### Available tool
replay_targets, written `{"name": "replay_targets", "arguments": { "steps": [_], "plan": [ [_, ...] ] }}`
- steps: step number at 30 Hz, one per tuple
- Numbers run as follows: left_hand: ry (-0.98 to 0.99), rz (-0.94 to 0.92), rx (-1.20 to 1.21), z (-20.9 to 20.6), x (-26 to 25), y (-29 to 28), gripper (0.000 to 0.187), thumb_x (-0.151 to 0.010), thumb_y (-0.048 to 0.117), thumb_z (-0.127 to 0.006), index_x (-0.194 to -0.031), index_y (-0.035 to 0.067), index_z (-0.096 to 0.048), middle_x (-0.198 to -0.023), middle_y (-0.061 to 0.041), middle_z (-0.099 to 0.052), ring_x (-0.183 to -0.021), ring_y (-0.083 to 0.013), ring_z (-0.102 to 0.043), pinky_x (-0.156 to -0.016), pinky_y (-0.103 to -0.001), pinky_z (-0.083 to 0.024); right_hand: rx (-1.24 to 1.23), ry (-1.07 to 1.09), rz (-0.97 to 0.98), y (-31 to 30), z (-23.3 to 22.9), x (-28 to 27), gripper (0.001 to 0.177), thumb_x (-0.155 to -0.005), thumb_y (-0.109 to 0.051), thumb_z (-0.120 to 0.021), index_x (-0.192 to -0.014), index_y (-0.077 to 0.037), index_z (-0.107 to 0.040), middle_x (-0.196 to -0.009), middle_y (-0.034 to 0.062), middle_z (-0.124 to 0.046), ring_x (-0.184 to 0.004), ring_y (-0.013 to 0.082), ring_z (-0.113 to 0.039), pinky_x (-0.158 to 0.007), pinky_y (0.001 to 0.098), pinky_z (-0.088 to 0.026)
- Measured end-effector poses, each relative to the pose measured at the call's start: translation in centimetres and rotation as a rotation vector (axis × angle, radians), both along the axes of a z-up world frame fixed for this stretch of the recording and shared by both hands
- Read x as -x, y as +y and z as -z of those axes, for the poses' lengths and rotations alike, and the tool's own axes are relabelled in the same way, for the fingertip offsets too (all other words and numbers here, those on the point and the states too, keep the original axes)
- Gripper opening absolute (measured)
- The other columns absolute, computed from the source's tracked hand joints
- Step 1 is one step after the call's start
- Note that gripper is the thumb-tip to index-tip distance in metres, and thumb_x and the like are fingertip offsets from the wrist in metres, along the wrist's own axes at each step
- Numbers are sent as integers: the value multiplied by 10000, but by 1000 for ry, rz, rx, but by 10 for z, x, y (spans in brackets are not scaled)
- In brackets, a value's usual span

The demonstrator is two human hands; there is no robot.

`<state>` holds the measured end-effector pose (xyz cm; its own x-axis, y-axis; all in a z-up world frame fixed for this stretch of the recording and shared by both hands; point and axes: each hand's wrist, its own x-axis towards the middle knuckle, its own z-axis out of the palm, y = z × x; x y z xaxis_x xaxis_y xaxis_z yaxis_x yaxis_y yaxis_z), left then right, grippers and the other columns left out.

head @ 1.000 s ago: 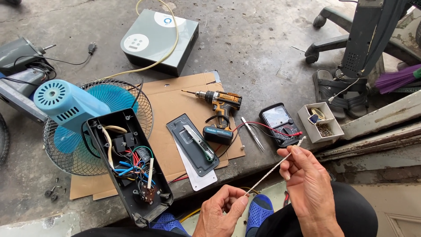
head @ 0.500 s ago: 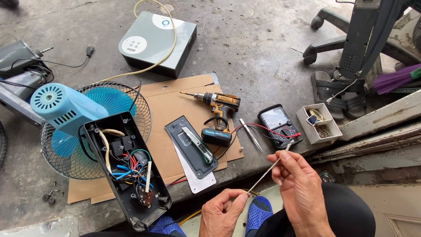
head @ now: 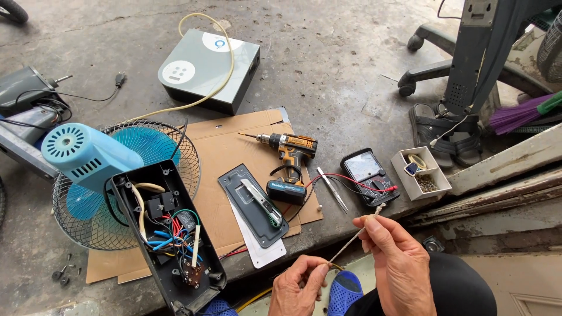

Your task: Joining two electrical wires by twisting them together by hand during a fan repair.

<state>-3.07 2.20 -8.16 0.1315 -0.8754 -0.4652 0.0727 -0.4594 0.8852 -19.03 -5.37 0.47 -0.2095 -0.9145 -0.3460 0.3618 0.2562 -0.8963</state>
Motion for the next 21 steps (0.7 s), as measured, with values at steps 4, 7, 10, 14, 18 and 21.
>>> {"name": "replay_targets", "arguments": {
  "steps": [4, 7, 10, 14, 18, 21],
  "plan": [
    [-19, 40, 71, 3, -1, 7, 144, -1015, 244, -821, -1026, 127, -905, -749, 49, -717, -691, -55, -577, -683, -219, -484, -14, -11, 3, -3, -1, 4, 246, -1080, -44, -662, -1207, 142, -762, -1080, 251, -728, -934, 232, -555, -807, 361, -430],
    [-20, 48, 41, -4, -2, 10, 153, -1014, 245, -819, -1035, 129, -917, -723, 41, -712, -668, -59, -572, -652, -224, -469, -23, -24, 6, -3, -1, 4, 259, -1083, -62, -659, -1238, 126, -748, -1095, 233, -712, -944, 209, -556, -821, 333, -432],
    [27, 66, 52, -13, -6, 12, 185, -1005, 235, -802, -1066, 102, -914, -753, 12, -763, -679, -62, -644, -662, -217, -562, -28, -20, 13, -1, -4, 5, 245, -1074, -49, -669, -1235, 116, -753, -1079, 216, -707, -940, 206, -572, -808, 324, -438],
    [51, 86, 157, -37, -4, 15, 147, -995, 204, -841, -1047, 91, -919, -693, 28, -749, -634, -48, -646, -628, -215, -518, 65, 27, 76, 15, -18, 33, 218, -1083, -40, -661, -1230, 101, -737, -1110, 224, -739, -941, 223, -633, -828, 325, -508],
    [39, 166, 384, -73, 12, 16, 75, -944, 129, -881, -982, 87, -930, -649, 60, -700, -554, -48, -534, -535, -219, -460, 336, 12, 207, 52, -19, 85, 173, -1104, -83, -699, -1231, 23, -748, -1094, 167, -762, -858, 167, -651, -723, 294, -518],
    [-74, 250, 415, -76, 18, 17, 81, -921, 104, -880, -986, 120, -925, -658, 71, -693, -527, -43, -494, -493, -222, -427, 206, 16, 307, 68, 5, 115, 176, -1113, -149, -701, -1231, -26, -742, -1063, 98, -727, -849, 141, -610, -649, 279, -460]
  ]
}}
